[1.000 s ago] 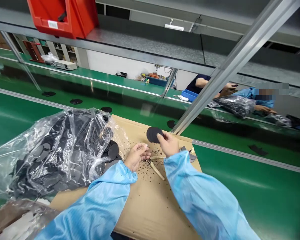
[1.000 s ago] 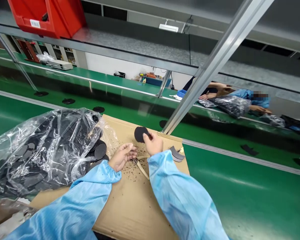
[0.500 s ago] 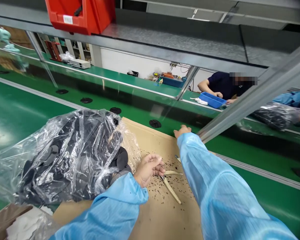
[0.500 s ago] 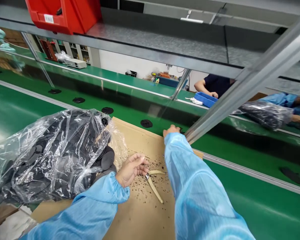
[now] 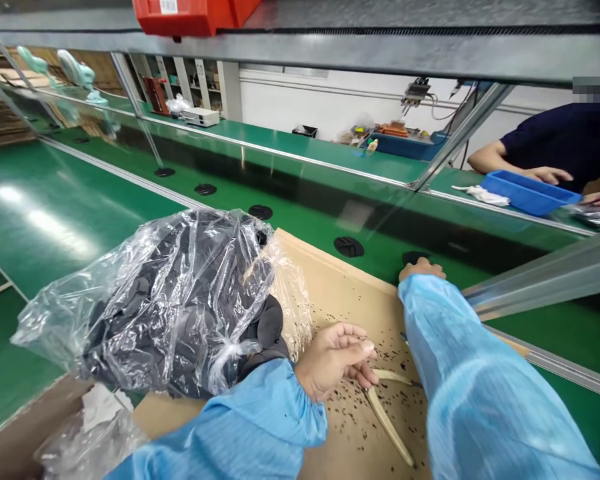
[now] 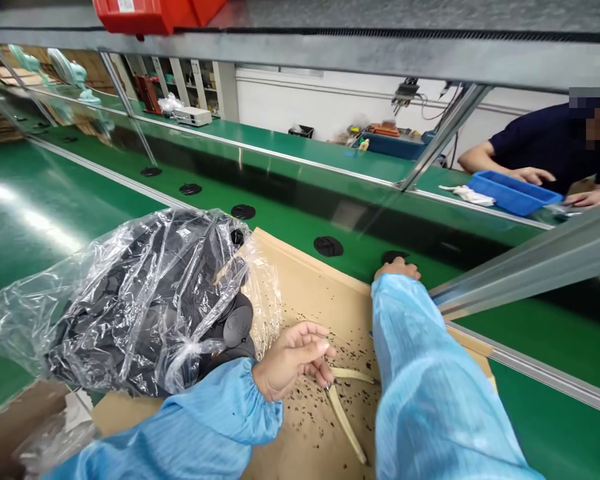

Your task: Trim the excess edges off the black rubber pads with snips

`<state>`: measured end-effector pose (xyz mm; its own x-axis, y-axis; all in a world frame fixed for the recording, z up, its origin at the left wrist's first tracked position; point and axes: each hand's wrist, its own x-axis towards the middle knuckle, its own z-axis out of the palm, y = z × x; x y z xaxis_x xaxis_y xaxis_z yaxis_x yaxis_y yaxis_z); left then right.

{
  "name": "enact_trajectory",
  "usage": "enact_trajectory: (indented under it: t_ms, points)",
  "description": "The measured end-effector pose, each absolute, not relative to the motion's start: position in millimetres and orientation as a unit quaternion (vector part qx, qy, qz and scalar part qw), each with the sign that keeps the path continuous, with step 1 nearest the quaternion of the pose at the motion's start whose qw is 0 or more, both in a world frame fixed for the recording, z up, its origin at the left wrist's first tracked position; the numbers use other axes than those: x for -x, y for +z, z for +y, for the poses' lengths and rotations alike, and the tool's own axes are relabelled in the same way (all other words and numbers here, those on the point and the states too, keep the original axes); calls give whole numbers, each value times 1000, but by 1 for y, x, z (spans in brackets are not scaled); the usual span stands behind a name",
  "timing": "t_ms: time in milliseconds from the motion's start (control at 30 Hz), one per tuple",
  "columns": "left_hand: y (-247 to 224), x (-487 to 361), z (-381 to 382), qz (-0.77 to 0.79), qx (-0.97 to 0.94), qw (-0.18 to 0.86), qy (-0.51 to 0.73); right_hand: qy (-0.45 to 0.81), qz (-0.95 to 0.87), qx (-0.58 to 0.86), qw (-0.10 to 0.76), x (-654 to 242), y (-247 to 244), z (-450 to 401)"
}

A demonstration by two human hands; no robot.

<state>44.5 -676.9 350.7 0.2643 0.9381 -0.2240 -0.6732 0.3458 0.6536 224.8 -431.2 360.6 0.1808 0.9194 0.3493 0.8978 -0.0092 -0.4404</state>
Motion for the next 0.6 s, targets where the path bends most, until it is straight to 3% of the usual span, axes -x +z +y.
enact_trajectory:
  t_ms: [200,267,333,467,600]
  points:
    - [348,-46,-676,311,-229,739,552,50,-660,665,347,-220,385,-450]
    - [347,-47,-675,330,-238,698,590,84,-668,627,393,-210,390,-486]
    - [346,-49,-675,346,-235,659,625,198,-665,540,476,-195,390,-536]
    - [344,-49,-676,321,-237,653,643,233,-716,492,438,-173,379,-643]
    - [341,-44,-678,342,-264,619,656,90,-806,475,341,-183,365,-705]
